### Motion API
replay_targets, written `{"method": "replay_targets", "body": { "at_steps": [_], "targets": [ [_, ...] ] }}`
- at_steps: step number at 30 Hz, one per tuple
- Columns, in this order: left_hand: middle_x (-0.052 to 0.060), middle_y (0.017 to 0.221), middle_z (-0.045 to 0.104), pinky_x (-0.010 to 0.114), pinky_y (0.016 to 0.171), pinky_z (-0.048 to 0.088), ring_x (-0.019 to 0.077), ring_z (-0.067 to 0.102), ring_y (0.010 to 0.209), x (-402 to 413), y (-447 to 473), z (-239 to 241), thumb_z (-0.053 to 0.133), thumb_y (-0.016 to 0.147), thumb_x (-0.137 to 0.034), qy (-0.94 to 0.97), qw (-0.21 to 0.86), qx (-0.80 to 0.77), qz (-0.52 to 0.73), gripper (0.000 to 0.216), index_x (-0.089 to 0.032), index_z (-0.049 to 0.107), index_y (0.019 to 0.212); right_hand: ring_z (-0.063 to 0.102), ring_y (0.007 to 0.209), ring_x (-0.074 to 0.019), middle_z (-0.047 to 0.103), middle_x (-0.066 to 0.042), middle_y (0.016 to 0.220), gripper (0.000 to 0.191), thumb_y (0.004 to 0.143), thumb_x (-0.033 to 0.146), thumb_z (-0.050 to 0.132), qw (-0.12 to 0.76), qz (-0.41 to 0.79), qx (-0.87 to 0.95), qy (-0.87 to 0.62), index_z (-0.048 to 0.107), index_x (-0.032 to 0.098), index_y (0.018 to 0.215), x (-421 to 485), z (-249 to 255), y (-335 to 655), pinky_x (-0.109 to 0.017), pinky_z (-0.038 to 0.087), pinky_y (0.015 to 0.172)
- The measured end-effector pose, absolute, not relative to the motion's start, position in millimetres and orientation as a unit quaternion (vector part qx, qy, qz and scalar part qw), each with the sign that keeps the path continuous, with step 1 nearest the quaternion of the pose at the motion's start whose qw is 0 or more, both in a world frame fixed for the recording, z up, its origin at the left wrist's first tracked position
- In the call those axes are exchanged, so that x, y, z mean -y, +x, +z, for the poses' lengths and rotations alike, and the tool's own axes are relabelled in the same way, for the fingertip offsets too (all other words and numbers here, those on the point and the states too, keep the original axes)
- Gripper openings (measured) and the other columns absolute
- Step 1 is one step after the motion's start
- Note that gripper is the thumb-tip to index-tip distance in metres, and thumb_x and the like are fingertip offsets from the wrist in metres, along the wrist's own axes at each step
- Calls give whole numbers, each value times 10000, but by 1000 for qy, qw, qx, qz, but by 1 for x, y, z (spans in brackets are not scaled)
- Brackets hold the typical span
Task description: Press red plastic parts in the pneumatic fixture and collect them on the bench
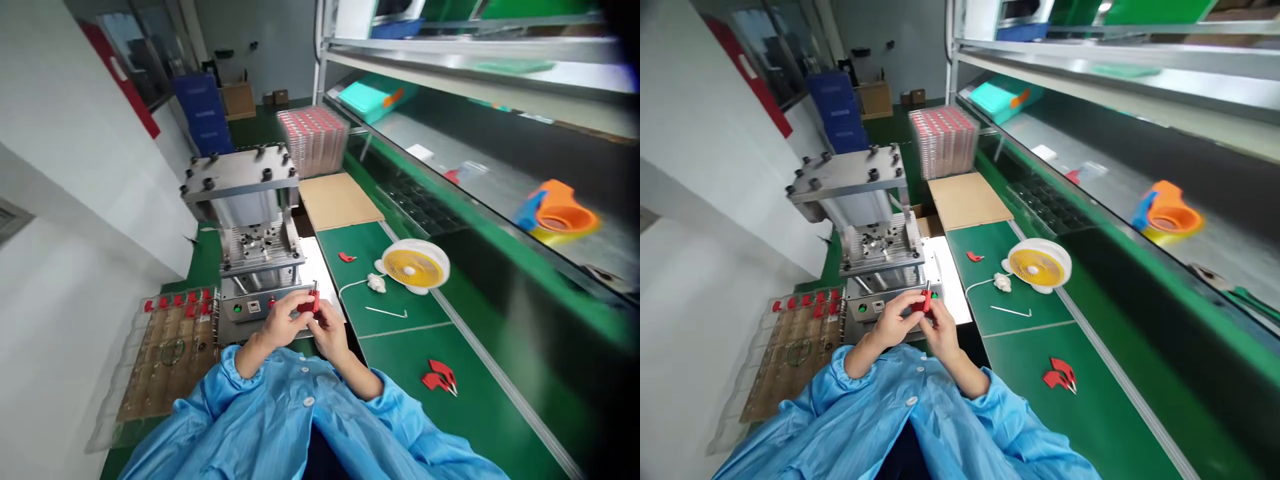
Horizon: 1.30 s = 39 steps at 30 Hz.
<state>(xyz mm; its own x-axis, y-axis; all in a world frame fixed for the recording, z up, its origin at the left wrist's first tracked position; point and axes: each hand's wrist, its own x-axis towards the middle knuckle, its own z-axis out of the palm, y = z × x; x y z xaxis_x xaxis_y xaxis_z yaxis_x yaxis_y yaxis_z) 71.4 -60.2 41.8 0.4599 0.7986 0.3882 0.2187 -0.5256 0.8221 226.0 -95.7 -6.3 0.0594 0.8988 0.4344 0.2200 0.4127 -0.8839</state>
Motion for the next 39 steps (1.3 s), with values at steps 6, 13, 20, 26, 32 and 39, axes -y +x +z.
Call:
{"method": "replay_targets", "body": {
  "at_steps": [6, 13, 20, 26, 32, 39],
  "targets": [
    [79, 1221, 752, 355, 996, 599, 204, 725, 1118, 27, 0, 49, 635, 954, -212, 770, 174, -410, 457, 295, -241, 674, 1246, 684, 958, -215, 704, -91, 1103, 427, 992, 410, 626, 545, 379, 621, -416, 602, 239, 1382, 67, -8, 173, -357, 584, 837],
    [80, 1093, 744, 339, 923, 598, 204, 708, 1014, -59, -39, 57, 623, 941, -163, 812, 24, -440, 384, 189, -192, 721, 1100, 668, 750, -185, 704, -58, 900, 439, 964, 518, 647, 521, 462, 557, -452, 636, 196, 1262, 67, -19, 154, -317, 574, 678],
    [54, 1029, 758, 378, 915, 555, 227, 660, 994, -90, -34, 45, 664, 958, -232, 839, -34, -449, 306, 110, -221, 764, 1000, 656, 738, -189, 682, -46, 856, 465, 931, 550, 679, 556, 452, 492, -494, 647, 195, 1230, 69, -31, 155, -335, 571, 706],
    [61, 1091, 766, 385, 892, 530, 236, 660, 1001, -87, -30, 38, 723, 927, -255, 823, -42, -466, 321, 102, -217, 764, 1014, 651, 689, -190, 672, -46, 830, 521, 878, 612, 705, 543, 473, 448, -530, 661, 175, 1160, 70, -38, 152, -325, 545, 662],
    [65, 1060, 759, 395, 891, 513, 252, 647, 998, -95, -27, 41, 758, 901, -294, 807, -55, -481, 338, 75, -222, 762, 923, 648, 679, -198, 680, -55, 833, 573, 848, 656, 713, 527, 490, 428, -546, 668, 170, 1148, 69, -41, 149, -327, 536, 641],
    [70, 1044, 758, 410, 914, 530, 251, 667, 991, -97, -23, 39, 742, 911, -281, 797, -57, -496, 340, 68, -213, 741, 916, 639, 662, -198, 672, -47, 800, 538, 846, 639, 714, 513, 511, 435, -536, 682, 176, 1118, 55, -49, 165, -326, 522, 629]
  ]
}}
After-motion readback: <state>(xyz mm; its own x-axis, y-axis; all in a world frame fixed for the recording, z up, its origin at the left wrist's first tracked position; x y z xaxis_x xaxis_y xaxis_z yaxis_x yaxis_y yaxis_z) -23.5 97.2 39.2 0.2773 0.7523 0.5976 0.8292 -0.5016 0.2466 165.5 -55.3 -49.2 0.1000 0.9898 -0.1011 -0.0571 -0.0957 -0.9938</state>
